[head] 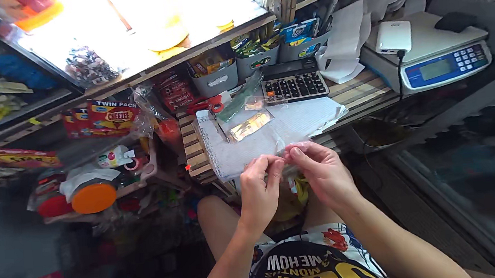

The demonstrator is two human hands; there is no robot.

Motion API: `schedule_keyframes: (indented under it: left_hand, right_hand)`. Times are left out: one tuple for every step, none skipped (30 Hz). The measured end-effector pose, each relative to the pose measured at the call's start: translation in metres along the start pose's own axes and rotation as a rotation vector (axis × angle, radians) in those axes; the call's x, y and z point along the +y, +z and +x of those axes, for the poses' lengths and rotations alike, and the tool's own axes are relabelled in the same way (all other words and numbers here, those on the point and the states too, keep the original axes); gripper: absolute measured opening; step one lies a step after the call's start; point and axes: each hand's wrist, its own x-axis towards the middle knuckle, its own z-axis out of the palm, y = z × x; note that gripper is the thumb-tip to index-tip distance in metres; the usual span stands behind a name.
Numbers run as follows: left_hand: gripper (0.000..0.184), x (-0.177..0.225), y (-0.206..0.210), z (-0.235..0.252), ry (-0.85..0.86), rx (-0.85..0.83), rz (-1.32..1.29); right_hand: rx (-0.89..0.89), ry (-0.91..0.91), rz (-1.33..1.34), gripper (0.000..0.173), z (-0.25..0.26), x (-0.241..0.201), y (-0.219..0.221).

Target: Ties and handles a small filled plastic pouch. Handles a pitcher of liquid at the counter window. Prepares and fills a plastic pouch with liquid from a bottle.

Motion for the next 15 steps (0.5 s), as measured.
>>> schedule_keyframes:
  left_hand:
    - [0.019, 0.001, 0.002, -0.002, -0.016, -0.061, -0.050]
    - [0.021, 0.002, 0.003, -0.003, -0.027, -0.136, -0.103]
    - [0.023, 0.003, 0.003, -0.002, -0.020, -0.216, -0.141]
    - [0.026, 0.002, 0.001, 0.003, 0.005, -0.288, -0.157]
    - [0.030, 0.001, -0.002, 0.011, 0.041, -0.331, -0.134]
    - [0.034, 0.002, -0.007, 0.024, 0.084, -0.318, -0.073]
    - [0.034, 0.005, -0.015, 0.042, 0.125, -0.248, 0.008]
    - [0.032, 0.009, -0.023, 0.065, 0.152, -0.145, 0.087]
    - [0.031, 0.013, -0.032, 0.092, 0.162, -0.039, 0.157]
    - [0.032, 0.016, -0.041, 0.123, 0.151, 0.046, 0.213]
    - [0.036, 0.020, -0.048, 0.155, 0.133, 0.107, 0.253]
    - [0.040, 0.022, -0.053, 0.188, 0.119, 0.160, 0.268]
    - [0.046, 0.023, -0.057, 0.222, 0.108, 0.204, 0.276]
    - [0.054, 0.024, -0.060, 0.254, 0.075, 0.225, 0.275]
    - [0.061, 0.023, -0.062, 0.285, 0.038, 0.237, 0.271]
  right_hand:
    - [0.062, -0.035, 0.024, 0.005, 0.002, 0.001, 0.001]
    - [0.095, -0.062, 0.031, 0.009, 0.004, 0.001, 0.000]
    - [0.097, -0.079, 0.027, 0.012, 0.007, 0.000, -0.002]
    - [0.077, -0.090, 0.012, 0.011, 0.010, -0.002, -0.005]
    - [0.043, -0.105, -0.005, 0.006, 0.012, -0.005, -0.009]
    - [0.010, -0.126, -0.018, 0.005, 0.013, -0.008, -0.014]
    - [-0.013, -0.153, -0.025, 0.012, 0.015, -0.011, -0.019]
    - [-0.030, -0.183, -0.037, 0.016, 0.017, -0.015, -0.024]
    - [-0.041, -0.217, -0.047, 0.018, 0.019, -0.019, -0.027]
    - [-0.042, -0.252, -0.057, 0.018, 0.021, -0.023, -0.030]
    - [-0.031, -0.272, -0.063, 0.015, 0.023, -0.027, -0.031]
    - [-0.011, -0.280, -0.066, 0.012, 0.025, -0.030, -0.032]
    - [-0.002, -0.288, -0.067, 0.011, 0.027, -0.033, -0.034]
    - [-0.009, -0.294, -0.071, 0.010, 0.028, -0.036, -0.036]
    - [-0.035, -0.302, -0.078, 0.008, 0.030, -0.039, -0.039]
